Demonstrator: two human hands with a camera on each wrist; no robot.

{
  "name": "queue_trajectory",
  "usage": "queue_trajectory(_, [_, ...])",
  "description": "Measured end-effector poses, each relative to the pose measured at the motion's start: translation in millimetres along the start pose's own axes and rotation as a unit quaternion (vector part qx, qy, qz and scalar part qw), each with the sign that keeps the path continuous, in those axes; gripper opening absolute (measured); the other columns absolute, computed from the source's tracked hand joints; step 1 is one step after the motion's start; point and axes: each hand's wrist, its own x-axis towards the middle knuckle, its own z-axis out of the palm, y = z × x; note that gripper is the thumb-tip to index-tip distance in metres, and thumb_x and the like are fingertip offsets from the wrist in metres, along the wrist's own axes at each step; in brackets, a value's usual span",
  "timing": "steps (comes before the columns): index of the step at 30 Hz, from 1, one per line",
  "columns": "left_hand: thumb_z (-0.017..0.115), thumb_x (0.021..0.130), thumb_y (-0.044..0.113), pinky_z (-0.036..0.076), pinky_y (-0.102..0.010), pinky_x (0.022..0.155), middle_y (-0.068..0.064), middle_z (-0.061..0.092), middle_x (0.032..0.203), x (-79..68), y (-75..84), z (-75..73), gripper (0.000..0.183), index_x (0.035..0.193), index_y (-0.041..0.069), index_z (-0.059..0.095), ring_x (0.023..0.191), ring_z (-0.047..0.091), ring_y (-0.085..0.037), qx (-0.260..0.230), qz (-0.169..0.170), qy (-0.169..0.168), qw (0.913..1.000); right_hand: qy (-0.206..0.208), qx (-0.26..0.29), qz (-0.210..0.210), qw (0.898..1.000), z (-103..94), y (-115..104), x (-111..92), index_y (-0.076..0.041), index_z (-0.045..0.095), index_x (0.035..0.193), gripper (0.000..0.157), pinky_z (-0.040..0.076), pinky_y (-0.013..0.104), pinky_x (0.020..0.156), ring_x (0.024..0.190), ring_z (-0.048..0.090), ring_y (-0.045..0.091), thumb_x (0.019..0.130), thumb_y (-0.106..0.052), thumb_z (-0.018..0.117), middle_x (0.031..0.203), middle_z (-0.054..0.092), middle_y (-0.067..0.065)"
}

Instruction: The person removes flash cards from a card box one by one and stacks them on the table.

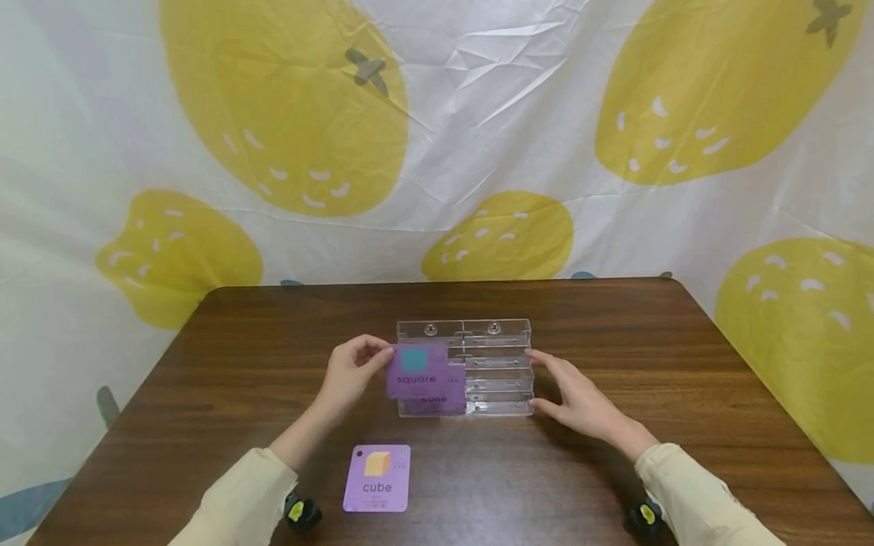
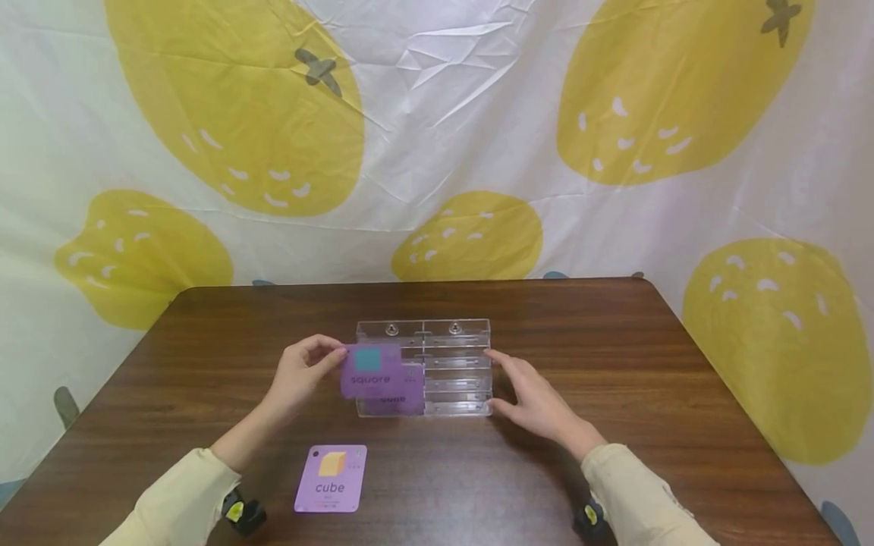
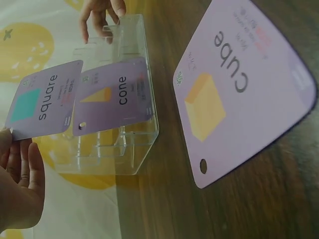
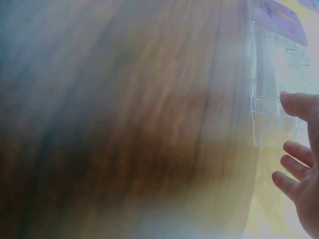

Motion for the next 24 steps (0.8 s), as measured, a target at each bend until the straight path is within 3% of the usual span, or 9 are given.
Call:
queue_trajectory(9, [0.061,0.085,0.007,0.053,-0.03,0.065,-0.01,0.062,0.082,-14.7,3.1,-9.5,0.011,0.09,-0.004,0.061,0.073,0.057,-0.009,0.046,-0.027,0.001,0.9986,-0.009,-0.001,0.004,1.0,0.0,0,0,-0.01,0.031,0.139,0.075,0.036,0.05,0.095,0.119,0.042,0.031,0.077,-0.014,0.073,0.13,0.047,0.013])
queue_trajectory(18, [0.062,0.085,0.007,0.05,-0.026,0.064,-0.009,0.064,0.082,-26.0,5.1,-15.6,0.014,0.092,-0.005,0.061,0.071,0.057,-0.007,0.046,-0.061,0.004,0.997,-0.008,0.001,0.004,1.0,0.3,1,0,-0.01,0.031,0.139,0.075,0.037,0.05,0.094,0.118,0.043,0.031,0.077,-0.015,0.073,0.128,0.048,0.013])
queue_trajectory(24, [0.062,0.085,0.009,0.052,-0.028,0.065,-0.005,0.062,0.081,-32.1,6.1,-18.8,0.018,0.095,-0.006,0.06,0.072,0.057,-0.008,0.025,-0.078,-0.012,0.9965,-0.001,-0.003,-0.001,1.0,0.7,1,-1,-0.01,0.032,0.138,0.075,0.038,0.049,0.094,0.116,0.044,0.03,0.076,-0.015,0.073,0.126,0.05,0.012])
